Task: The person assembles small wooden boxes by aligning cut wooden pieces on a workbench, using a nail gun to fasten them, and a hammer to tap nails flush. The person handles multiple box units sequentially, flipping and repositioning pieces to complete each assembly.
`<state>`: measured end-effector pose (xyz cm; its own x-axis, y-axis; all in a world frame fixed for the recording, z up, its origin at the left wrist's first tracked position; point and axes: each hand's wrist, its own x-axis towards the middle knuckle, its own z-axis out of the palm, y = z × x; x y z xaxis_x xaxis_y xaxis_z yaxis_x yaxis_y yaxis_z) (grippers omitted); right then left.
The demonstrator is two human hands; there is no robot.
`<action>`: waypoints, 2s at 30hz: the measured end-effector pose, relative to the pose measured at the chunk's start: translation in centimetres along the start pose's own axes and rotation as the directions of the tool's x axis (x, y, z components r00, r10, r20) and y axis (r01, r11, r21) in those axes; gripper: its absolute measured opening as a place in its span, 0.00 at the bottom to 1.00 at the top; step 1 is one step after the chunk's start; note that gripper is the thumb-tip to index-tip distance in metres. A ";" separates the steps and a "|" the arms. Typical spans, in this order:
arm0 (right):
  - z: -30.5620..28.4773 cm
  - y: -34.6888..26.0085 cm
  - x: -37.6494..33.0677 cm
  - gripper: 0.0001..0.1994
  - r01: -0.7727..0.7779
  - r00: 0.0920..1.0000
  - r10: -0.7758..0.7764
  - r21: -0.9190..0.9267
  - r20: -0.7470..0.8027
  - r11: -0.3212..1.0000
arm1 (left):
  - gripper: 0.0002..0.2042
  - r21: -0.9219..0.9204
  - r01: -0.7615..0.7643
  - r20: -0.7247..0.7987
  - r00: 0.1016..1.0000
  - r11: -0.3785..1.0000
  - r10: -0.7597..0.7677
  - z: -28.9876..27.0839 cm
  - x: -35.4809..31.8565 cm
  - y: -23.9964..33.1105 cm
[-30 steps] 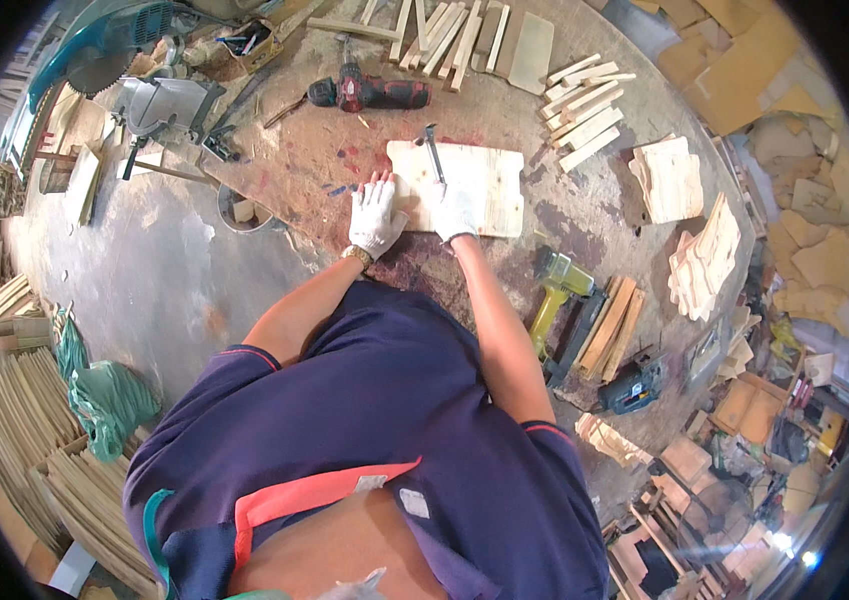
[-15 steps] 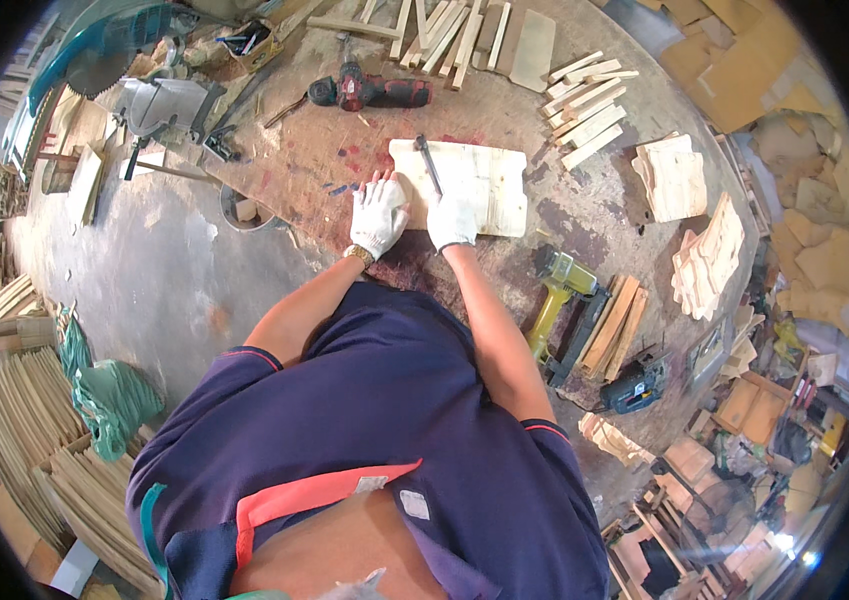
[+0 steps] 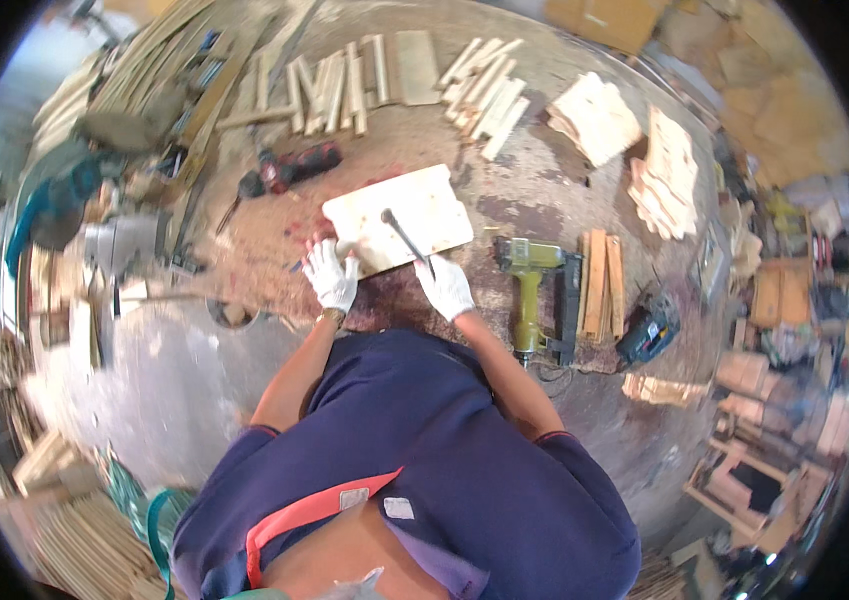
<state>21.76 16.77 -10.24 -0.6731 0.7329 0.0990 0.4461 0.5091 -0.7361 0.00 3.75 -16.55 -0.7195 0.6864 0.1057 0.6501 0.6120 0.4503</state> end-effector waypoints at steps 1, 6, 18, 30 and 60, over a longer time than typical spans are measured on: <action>-1.4 0.1 -2.0 0.17 -0.012 1.000 0.011 -0.049 -0.024 0.999 | 0.29 -0.004 0.045 0.050 0.998 0.999 -0.044 0.2 0.2 -0.2; -5.4 0.2 -10.5 0.16 -0.397 0.918 0.392 -0.100 -0.065 0.912 | 0.32 -0.030 0.236 0.115 0.966 0.971 -0.232 1.2 2.4 0.5; -7.1 -2.6 -5.8 0.29 -0.376 0.837 0.532 0.573 -0.126 0.728 | 0.09 -0.685 -0.152 -0.024 0.982 0.713 0.187 -11.6 6.0 17.2; -13.6 -0.9 -0.5 0.15 -0.240 0.707 0.639 0.953 0.304 -0.187 | 0.21 -0.334 -0.830 0.246 0.381 0.447 0.891 -11.2 1.4 17.4; -51.2 40.5 14.5 0.51 -0.974 0.215 0.791 -0.066 -0.572 0.217 | 0.21 -0.160 -0.282 0.404 0.856 0.946 0.323 -10.9 -2.7 18.5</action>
<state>60.31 71.11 -4.30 0.5461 0.8186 -0.1781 0.7912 -0.5738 -0.2116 11.28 8.89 1.17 -0.3067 0.9438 -0.1227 0.7785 0.3230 0.5381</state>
